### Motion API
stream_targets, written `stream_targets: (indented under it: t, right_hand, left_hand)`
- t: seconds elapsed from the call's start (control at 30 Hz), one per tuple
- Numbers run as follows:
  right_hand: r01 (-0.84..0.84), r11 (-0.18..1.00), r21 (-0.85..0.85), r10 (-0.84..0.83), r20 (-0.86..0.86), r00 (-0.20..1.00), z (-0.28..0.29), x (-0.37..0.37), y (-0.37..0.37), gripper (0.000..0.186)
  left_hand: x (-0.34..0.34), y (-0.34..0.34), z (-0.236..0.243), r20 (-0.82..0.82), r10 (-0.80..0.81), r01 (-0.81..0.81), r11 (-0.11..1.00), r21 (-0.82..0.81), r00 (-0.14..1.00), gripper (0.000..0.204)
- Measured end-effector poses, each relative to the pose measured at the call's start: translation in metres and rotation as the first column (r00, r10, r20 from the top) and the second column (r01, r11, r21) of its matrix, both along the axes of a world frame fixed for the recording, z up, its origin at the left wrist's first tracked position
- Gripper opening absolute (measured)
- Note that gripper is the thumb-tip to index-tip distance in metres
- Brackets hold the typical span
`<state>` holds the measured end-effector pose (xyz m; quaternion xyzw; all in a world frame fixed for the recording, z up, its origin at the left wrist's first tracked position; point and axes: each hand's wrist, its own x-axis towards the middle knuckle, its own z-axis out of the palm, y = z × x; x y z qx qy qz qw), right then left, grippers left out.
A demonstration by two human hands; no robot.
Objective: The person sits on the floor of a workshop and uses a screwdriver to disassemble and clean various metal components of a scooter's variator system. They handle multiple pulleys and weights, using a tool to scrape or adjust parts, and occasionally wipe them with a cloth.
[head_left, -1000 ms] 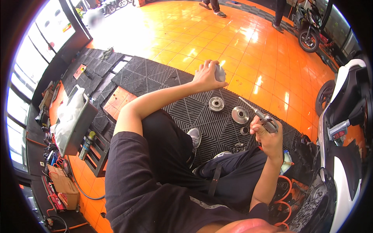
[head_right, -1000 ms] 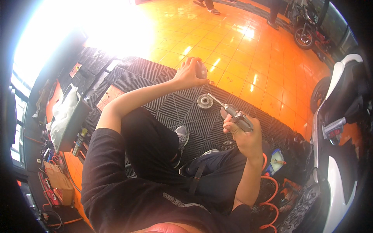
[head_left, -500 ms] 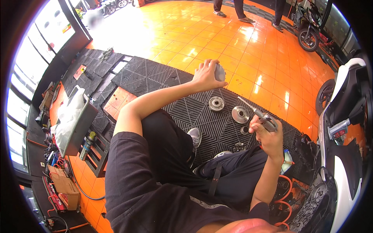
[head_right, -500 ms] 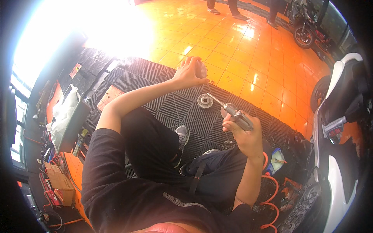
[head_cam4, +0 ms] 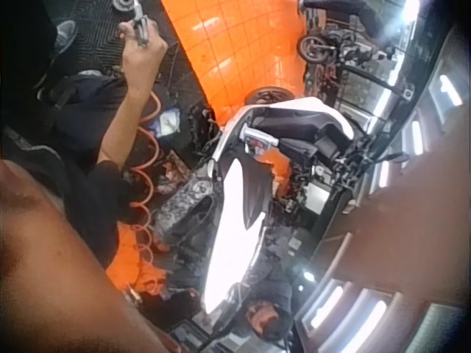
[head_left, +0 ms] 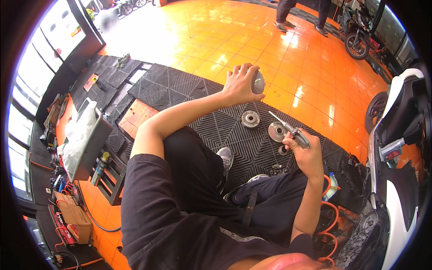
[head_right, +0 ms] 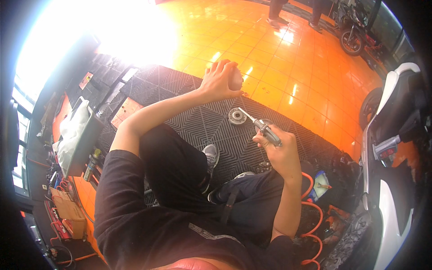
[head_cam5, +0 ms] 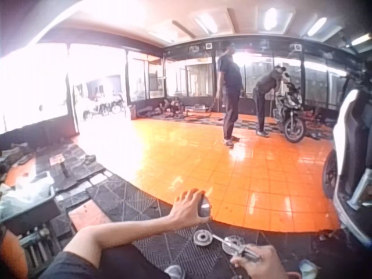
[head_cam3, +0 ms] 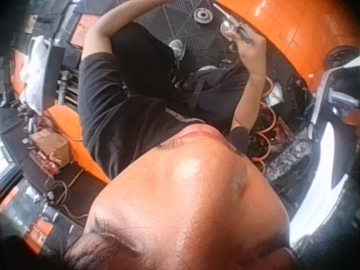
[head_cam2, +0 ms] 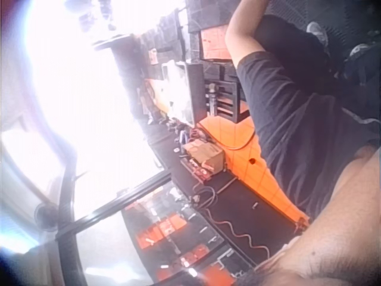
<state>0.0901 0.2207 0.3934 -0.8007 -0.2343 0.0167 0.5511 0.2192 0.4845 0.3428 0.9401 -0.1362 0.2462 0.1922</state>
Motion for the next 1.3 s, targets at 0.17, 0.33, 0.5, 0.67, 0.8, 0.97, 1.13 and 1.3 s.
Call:
stream_targets:
  t: [0.17, 0.33, 0.5, 0.67, 0.8, 0.97, 1.13, 1.3]
  right_hand:
    - [-0.036, 0.999, -0.013, 0.035, -0.070, 0.997, -0.001, 0.002, -0.001, 0.018]
    - [-0.092, 0.994, -0.062, 0.089, -0.053, 0.995, -0.008, 0.003, 0.003, 0.023]
    - [-0.095, 0.995, -0.042, 0.093, -0.057, 0.994, -0.011, 0.003, 0.004, 0.025]
    - [-0.115, 0.992, -0.054, 0.112, -0.069, 0.991, -0.009, 0.002, 0.003, 0.024]
    - [-0.130, 0.990, -0.049, 0.123, -0.121, 0.985, -0.006, 0.002, 0.002, 0.022]
    - [-0.130, 0.992, -0.002, 0.128, -0.152, 0.980, -0.006, 0.002, 0.002, 0.018]
    - [-0.120, 0.992, -0.041, 0.113, -0.140, 0.984, -0.007, 0.003, 0.001, 0.016]
    - [-0.120, 0.992, -0.041, 0.114, -0.112, 0.987, -0.007, 0.003, 0.002, 0.019]
  left_hand:
    - [-0.001, -0.001, 0.004, 0.003, -0.018, 0.018, 1.000, 0.014, 1.000, 0.091]
    - [0.002, 0.004, 0.009, -0.012, 0.012, -0.012, 1.000, 0.007, 1.000, 0.091]
    - [0.000, 0.006, 0.009, -0.027, 0.000, 0.001, 1.000, 0.028, 1.000, 0.090]
    - [0.002, 0.006, 0.007, -0.025, -0.003, 0.004, 0.999, 0.041, 1.000, 0.090]
    - [0.001, 0.005, 0.008, -0.016, 0.007, -0.006, 0.999, 0.052, 1.000, 0.089]
    - [-0.001, 0.006, 0.011, -0.025, -0.004, 0.005, 0.998, 0.063, 1.000, 0.089]
    - [0.001, 0.006, 0.009, -0.018, -0.009, 0.010, 0.996, 0.084, 1.000, 0.089]
    - [0.000, 0.006, 0.009, -0.021, -0.015, 0.017, 0.996, 0.087, 1.000, 0.089]
